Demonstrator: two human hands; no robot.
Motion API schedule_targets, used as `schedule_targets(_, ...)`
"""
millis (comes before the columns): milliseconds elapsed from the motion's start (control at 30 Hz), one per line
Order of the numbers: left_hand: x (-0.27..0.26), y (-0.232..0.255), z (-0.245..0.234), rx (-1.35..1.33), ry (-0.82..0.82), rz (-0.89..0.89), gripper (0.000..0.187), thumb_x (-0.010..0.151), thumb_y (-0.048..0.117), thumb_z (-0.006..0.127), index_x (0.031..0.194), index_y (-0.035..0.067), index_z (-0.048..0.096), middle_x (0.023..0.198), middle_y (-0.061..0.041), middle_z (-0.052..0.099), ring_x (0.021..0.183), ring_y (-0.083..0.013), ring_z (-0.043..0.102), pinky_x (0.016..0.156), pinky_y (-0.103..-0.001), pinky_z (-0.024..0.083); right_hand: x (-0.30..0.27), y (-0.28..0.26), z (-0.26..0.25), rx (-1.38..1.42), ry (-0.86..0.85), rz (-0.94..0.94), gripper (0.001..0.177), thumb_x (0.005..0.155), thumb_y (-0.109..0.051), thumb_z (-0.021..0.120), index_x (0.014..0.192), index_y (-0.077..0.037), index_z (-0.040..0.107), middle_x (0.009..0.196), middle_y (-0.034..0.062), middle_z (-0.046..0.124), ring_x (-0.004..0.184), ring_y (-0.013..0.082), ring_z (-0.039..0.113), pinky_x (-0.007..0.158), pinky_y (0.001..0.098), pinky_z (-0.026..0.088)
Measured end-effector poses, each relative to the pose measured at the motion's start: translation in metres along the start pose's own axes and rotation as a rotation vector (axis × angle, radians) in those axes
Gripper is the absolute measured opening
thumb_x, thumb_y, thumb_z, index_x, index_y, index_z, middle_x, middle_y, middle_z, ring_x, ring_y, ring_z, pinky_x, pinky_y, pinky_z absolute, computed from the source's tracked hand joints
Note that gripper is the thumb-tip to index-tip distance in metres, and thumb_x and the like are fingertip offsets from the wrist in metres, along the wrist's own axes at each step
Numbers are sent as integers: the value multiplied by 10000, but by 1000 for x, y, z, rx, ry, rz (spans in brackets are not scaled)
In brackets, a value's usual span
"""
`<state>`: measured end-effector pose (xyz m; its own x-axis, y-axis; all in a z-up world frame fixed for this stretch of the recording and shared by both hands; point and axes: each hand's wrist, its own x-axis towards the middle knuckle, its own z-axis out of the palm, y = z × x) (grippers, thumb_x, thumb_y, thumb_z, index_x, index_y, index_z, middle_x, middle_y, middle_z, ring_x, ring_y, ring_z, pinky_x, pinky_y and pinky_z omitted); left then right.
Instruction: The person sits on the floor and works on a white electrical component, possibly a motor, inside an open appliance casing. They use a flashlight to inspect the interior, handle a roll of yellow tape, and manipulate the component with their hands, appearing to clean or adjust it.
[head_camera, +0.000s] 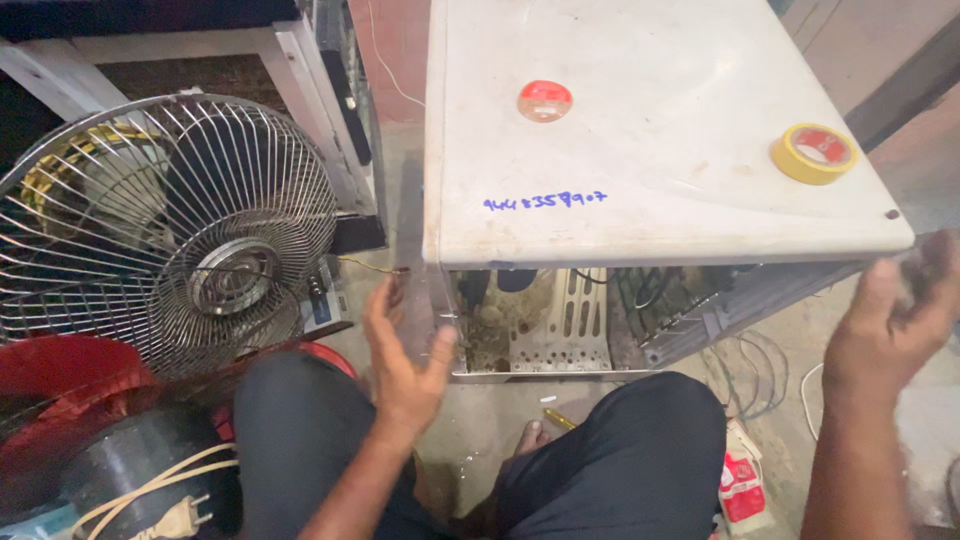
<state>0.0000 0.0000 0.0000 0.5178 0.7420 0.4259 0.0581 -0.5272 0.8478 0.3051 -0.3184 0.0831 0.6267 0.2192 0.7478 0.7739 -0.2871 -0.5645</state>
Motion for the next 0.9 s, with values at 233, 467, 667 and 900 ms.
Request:
schedule_targets(233,9,-14,46,150,-3,-42,954,816,246,836,1507,-80,266,1466,-320,404,1369,-452,432,1140,-480,360,77,-34,17,-449,-274,-230,358,955,-179,782,1275,-31,721,1207,219,689,1131,402,642,993,455,489)
schedule_targets(467,20,-36,51,245,-6,-142,785,740,182,844,1382,-38,451,1327,-246,547,1267,-433,525,1061,-455,438,69,36,18,-139,-65,-63,389,1013,-279,699,1284,-16,605,1275,154,644,1148,318,685,967,424,575)
schedule_targets(667,29,-60,57,47,-62,-93,634,757,158,781,1324,6,541,1266,-217,625,1185,-400,624,1012,-451,492,-35,107,24,656,274,791,365,1112,-456,587,1209,-118,488,1122,40,559,1088,214,630,909,466,630)
schedule_targets(900,33,-110,77,0,-11,-82,677,788,154,719,1404,-35,511,1339,-266,629,1264,-411,603,1089,-454,455,-76,90,52,668,39,634,405,1097,-309,562,1430,-115,439,1317,44,577,1191,170,586,1005,346,513)
